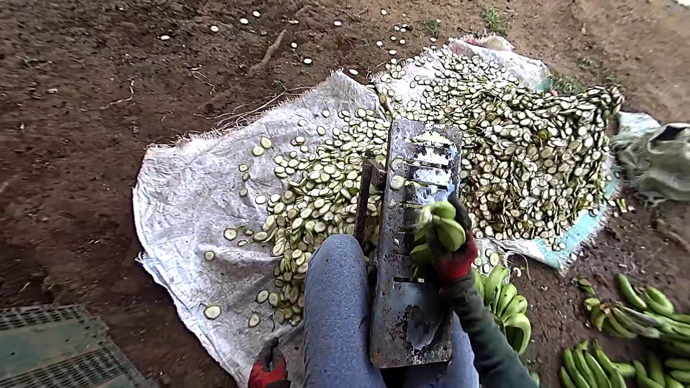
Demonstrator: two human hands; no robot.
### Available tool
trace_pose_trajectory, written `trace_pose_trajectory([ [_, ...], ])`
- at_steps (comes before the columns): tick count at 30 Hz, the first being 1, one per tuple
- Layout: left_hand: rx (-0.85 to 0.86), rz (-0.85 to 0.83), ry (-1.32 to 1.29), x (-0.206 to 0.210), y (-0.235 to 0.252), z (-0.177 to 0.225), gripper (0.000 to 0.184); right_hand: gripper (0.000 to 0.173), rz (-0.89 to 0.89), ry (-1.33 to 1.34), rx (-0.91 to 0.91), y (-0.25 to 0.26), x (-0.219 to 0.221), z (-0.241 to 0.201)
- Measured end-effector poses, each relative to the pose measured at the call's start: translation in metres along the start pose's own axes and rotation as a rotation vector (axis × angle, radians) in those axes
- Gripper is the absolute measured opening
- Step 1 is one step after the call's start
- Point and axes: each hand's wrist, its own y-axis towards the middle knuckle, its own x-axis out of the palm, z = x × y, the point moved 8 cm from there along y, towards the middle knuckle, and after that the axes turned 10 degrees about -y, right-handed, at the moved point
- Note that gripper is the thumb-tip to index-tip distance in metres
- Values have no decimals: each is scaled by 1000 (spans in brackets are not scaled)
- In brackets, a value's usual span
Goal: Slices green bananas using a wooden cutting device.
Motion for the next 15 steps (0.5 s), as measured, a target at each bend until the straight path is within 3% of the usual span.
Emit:
trace_pose_trajectory([
  [2, -36, -65, 52, 5, -1, -11, 34, 70, 15, 77, 24, -82, -34, -10],
  [4, -63, -99, 105, 9, 0, -27, 35, 69, 35, 138, 19, -112, -48, -12],
  [6, -91, -113, 144, 8, -2, -30, 34, 65, 37, 63, -83, -78, -35, -11],
  [10, -111, -106, 134, 4, -4, -14, 34, 65, 57, -213, -230, 49, 24, 3],
  [13, -60, -47, 72, 1, 1, -17, 33, 74, -70, -242, -149, 94, 49, 11],
  [15, -42, -38, 58, -2, 2, -18, 33, 96, -143, -185, 8, 89, 41, 13],
])
